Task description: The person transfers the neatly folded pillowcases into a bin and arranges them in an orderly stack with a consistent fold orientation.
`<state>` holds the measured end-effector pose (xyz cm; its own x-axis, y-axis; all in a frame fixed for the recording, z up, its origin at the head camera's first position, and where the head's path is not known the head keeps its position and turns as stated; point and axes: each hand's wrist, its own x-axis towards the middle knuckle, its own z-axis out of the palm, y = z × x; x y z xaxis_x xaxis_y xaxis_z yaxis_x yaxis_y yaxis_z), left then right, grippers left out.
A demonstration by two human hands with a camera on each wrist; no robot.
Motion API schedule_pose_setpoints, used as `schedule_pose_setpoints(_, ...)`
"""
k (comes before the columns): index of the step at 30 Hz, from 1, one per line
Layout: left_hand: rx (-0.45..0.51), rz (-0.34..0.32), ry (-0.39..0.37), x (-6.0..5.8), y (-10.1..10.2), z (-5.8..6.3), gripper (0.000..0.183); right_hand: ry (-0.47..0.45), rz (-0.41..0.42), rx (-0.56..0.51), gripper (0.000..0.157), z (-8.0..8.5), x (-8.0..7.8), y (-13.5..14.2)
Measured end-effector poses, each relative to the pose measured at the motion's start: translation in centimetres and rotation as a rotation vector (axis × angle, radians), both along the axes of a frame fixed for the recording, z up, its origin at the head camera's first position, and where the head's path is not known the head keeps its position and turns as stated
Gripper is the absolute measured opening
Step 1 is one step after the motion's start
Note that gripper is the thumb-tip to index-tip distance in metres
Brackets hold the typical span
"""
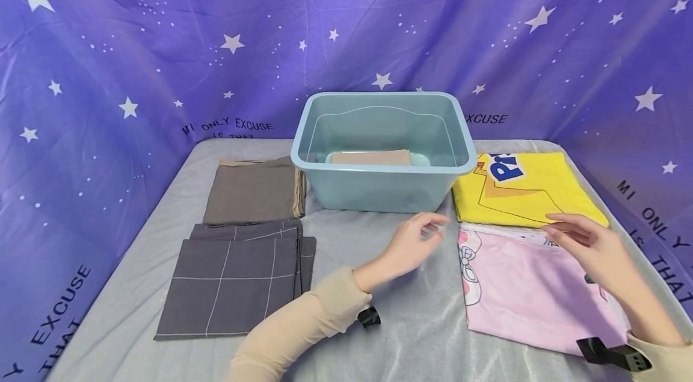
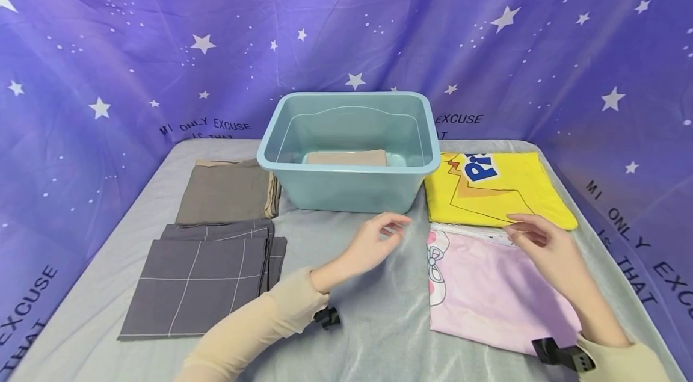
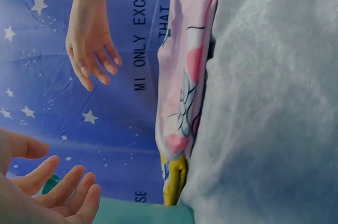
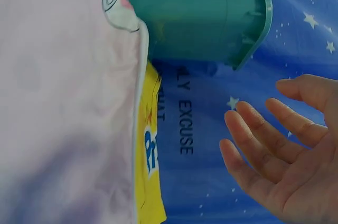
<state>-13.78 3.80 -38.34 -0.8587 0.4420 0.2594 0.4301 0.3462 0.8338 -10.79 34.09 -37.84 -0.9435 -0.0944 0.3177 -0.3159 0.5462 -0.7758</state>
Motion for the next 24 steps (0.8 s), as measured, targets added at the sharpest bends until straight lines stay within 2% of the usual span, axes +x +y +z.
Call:
schedule_pose_setpoints(5,-0.028,-0.009,-0.007,0.2,0.6,-0.6,0.027,-0.011,-0.040,0.027,0.030,-0.2,0.6,0.8)
schedule_pose_setpoints(9,-0.024,-0.016,-0.029,0.3,1.0,-1.3,0.029,-0.016,-0.118,0.101,0.027,-1.4,0.7,2.1)
schedule_pose_setpoints(13,-0.014,-0.018,-0.056,0.5,1.3,-1.9,0.029,-0.035,-0.155,0.115,0.028,-2.4,0.9,3.2)
schedule_pose_setpoints(18,-0.010,-0.025,-0.077,0.8,1.9,-2.4,0.029,-0.092,-0.195,0.130,0.022,-1.5,2.1,3.3)
schedule_pose_setpoints(24,0.002,-0.015,-0.168,1.0,2.8,-3.1,0.028,-0.143,-0.241,0.228,0.021,-1.1,2.9,3.9)
